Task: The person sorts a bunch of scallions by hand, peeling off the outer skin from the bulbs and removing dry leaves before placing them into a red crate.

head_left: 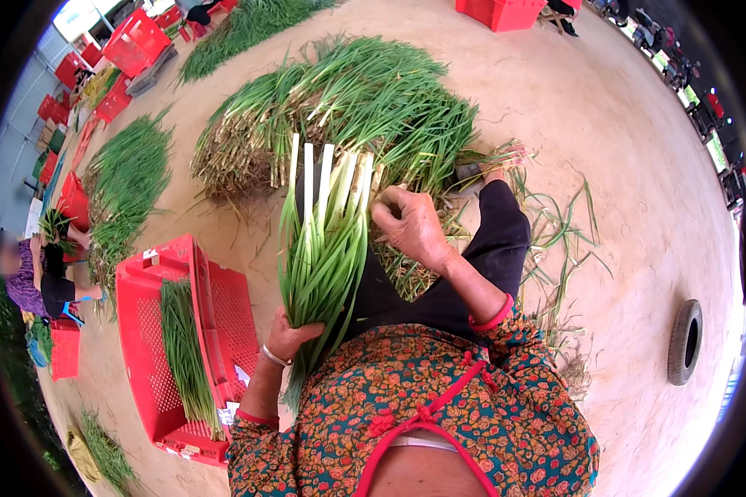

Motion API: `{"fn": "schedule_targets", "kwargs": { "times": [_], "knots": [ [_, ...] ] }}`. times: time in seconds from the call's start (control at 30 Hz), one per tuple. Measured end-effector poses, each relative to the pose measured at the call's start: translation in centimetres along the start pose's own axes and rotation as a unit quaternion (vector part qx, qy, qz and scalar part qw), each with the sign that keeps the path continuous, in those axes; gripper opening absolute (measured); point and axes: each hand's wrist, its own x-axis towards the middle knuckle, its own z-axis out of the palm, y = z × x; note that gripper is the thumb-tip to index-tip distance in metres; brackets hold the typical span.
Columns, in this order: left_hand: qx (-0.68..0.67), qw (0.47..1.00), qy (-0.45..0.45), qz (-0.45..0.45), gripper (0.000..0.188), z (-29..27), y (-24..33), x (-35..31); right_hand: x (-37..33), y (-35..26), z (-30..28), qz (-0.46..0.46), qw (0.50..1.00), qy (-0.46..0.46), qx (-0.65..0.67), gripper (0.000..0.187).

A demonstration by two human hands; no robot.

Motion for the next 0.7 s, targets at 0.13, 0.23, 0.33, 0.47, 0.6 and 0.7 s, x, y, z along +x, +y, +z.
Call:
{"fn": "schedule_targets", "kwargs": {
  "times": [0.13,0.23,0.33,0.47,0.6,0.7],
  "knots": [
    [-0.005,1.0,0.012,0.004,0.035,0.5,0.1,0.0,0.5,-0.6,-2.1,0.185,0.839,-0.01,0.512,0.017],
    [0.01,0.999,0.03,0.006,0.032,0.6,-0.1,0.0,0.9,-1.5,-6.4,0.132,0.75,-0.008,0.648,0.018],
    [0.01,0.999,0.038,0.01,0.031,0.6,-0.3,0.0,0.3,-4.3,-10.2,-0.005,0.685,-0.049,0.727,0.018],
    [0.025,0.998,0.061,0.015,0.029,0.8,0.4,0.3,-1.1,-5.8,-9.3,0.072,0.965,0.04,0.25,0.014],
    [0.111,0.987,0.075,0.091,0.031,0.9,1.7,1.4,-2.1,-7.7,-5.1,0.048,0.979,-0.025,0.196,0.009],
    [0.179,0.972,0.095,0.121,0.036,0.5,2.2,2.2,-0.8,-9.0,-2.3,-0.182,0.983,-0.001,0.013,0.009]
  ]
}}
